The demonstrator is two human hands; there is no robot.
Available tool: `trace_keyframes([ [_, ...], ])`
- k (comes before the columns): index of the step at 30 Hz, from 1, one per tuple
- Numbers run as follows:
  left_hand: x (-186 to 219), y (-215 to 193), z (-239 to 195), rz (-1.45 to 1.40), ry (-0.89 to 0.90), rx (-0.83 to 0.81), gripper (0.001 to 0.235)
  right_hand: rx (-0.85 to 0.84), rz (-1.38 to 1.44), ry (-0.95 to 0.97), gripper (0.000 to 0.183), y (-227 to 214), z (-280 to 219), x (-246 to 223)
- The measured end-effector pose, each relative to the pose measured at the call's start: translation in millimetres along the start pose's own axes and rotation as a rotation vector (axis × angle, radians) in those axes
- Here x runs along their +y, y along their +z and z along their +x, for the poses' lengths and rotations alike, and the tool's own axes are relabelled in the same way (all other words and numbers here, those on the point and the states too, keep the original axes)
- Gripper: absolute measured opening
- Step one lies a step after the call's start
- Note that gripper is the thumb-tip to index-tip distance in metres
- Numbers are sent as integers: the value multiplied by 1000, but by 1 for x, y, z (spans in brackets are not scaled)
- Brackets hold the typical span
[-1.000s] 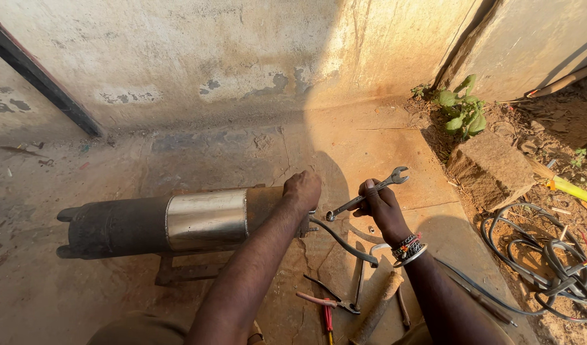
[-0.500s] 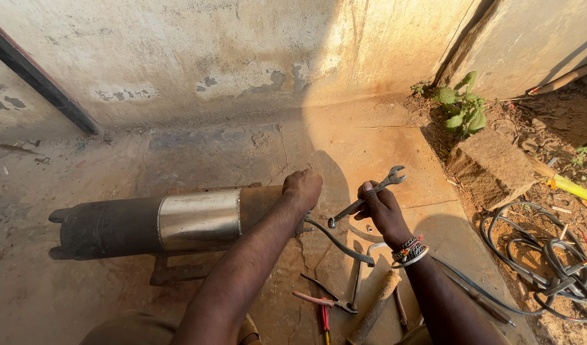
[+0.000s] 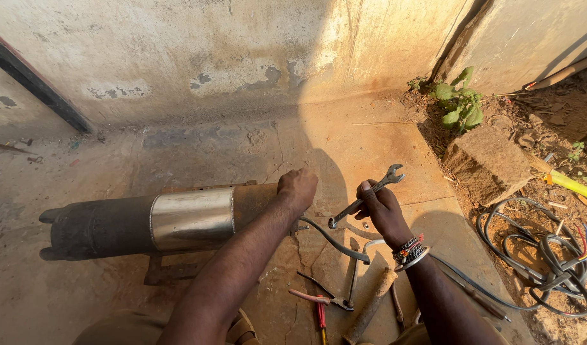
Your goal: The person uses a wrench to tighten bolts on a cylindrical metal object placed on a stand. They repeatedly reposition the wrench and apply force to secure the bolts.
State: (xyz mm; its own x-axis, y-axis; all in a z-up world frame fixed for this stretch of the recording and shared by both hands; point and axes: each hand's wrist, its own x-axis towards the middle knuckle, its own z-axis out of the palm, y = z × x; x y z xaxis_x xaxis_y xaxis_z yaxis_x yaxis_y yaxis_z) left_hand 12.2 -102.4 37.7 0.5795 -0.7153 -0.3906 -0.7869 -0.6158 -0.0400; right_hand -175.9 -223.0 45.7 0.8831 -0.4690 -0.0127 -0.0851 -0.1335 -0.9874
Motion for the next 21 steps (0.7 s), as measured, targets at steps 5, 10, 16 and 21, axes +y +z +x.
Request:
trace_keyframes([
  [5,-10,10,6,28,18,7,18,19,29,5,46,-7,-2,-3],
  [10,-16,15,11,-16,-6,-60,15,-6,-7,-1,46,0,0,-7],
  [16,-24,12,21,44,107,-96,19,-5,-56,-24,48,-4,-3,-7],
  [21,-31,12,16,16,146,-28,30,6,-35,14,48,-12,-7,-4],
])
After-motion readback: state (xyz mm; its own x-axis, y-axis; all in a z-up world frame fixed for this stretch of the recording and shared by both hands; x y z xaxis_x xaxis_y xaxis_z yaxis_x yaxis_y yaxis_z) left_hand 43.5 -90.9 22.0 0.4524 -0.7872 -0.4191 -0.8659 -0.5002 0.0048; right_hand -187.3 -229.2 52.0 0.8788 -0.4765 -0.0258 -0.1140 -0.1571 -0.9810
